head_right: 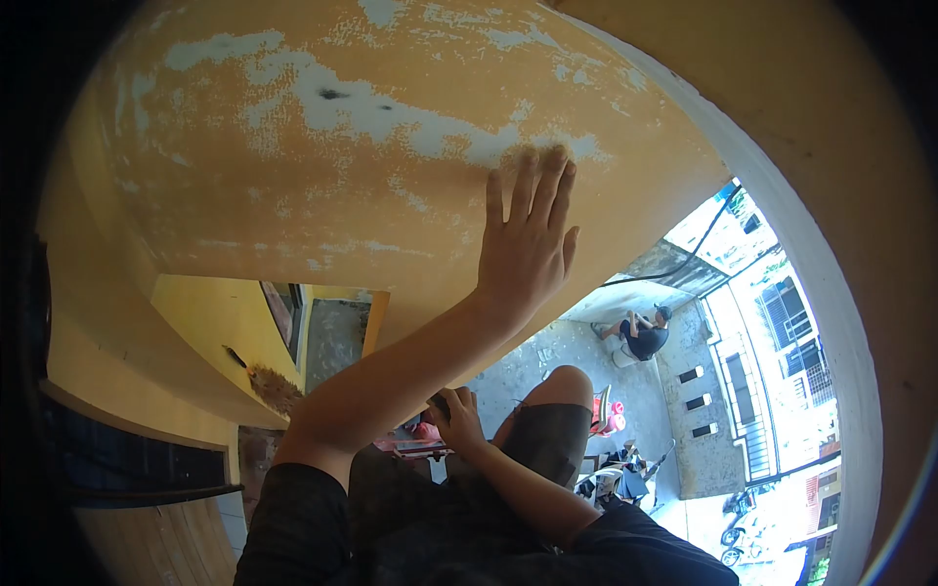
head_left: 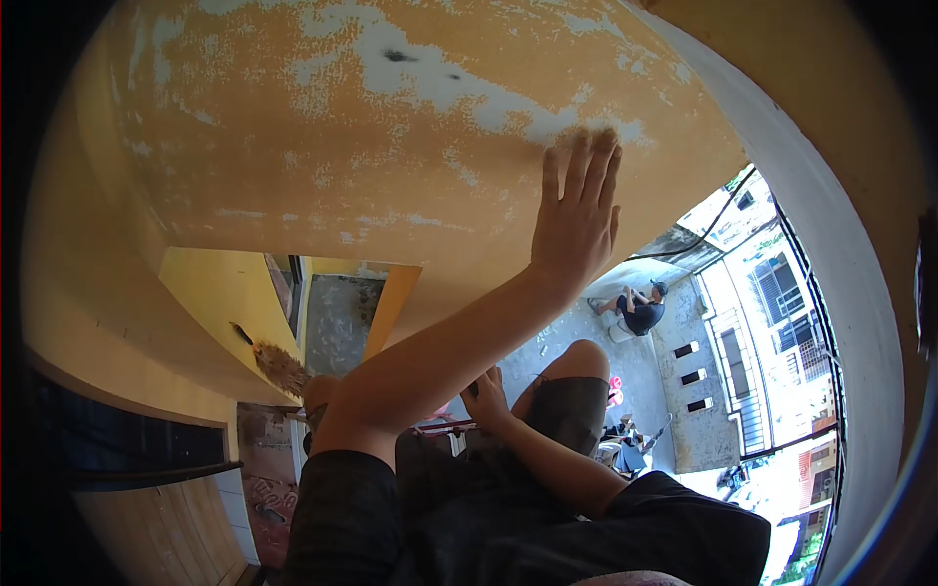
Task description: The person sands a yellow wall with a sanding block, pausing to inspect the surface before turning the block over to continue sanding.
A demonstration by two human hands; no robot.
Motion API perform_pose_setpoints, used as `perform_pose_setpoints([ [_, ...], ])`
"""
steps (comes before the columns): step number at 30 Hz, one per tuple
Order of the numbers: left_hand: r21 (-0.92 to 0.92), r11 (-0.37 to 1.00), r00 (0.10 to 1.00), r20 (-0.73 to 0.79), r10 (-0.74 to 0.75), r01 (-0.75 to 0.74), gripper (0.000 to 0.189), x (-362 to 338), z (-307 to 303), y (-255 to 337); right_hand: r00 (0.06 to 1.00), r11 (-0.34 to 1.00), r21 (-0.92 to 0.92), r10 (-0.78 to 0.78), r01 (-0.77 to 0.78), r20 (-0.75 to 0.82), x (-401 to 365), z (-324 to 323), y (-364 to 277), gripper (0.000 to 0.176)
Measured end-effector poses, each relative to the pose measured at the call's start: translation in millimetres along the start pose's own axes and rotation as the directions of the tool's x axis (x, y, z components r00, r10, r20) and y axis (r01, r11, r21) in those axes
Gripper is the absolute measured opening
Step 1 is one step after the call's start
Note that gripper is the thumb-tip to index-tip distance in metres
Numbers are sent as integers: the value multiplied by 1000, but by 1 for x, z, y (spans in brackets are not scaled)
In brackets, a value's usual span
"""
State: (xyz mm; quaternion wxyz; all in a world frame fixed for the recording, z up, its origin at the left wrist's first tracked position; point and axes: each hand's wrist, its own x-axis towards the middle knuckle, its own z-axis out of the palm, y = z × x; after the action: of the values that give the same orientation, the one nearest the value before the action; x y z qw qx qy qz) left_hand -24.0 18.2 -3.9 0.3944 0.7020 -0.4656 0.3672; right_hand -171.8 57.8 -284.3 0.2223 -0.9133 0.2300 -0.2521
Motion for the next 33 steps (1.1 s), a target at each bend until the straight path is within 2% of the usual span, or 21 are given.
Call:
perform_pose_setpoints([
  [8,-17,999,995,96,-30,32,75,-29,5,-5,999,999,31,30,-30,12,-1,2,-2,37],
  [14,-7,999,990,134,-43,44,75,-46,11,-8,999,999,10,-52,52,11,0,1,-2,41],
  [17,-41,998,991,129,-40,46,75,-51,9,-7,998,999,13,-33,32,58,-4,6,8,44],
  [19,-128,988,977,207,-59,87,76,-54,2,-3,995,997,-18,-74,76,73,-6,14,20,47],
  [23,-232,968,989,137,-61,91,76,-34,-20,5,992,996,-1,-90,90,89,-13,25,36,49],
  [25,-231,973,1000,-24,6,-11,75,-12,-22,-2,995,999,21,-32,30,95,-7,17,22,45],
  [26,-214,976,998,-66,11,-25,74,-3,-18,-7,999,999,25,-23,22,47,-2,11,7,39],
  [27,-217,976,998,-64,10,-24,74,2,-14,-11,999,1000,23,-20,19,48,0,6,-1,39],
  [29,-109,994,995,-97,15,-26,73,6,-5,-22,999,998,50,45,-47,25,6,-1,-11,33],
  [30,-74,997,997,-66,26,-31,74,2,-3,-25,999,998,49,44,-45,25,9,-4,-13,33],
  [31,-72,997,997,-67,26,-31,74,-2,-1,-25,997,998,39,59,-58,-40,13,-6,-14,33],
  [33,-187,981,998,-34,-52,44,74,-16,0,-24,985,999,22,46,-42,-169,18,-8,-7,32],
])
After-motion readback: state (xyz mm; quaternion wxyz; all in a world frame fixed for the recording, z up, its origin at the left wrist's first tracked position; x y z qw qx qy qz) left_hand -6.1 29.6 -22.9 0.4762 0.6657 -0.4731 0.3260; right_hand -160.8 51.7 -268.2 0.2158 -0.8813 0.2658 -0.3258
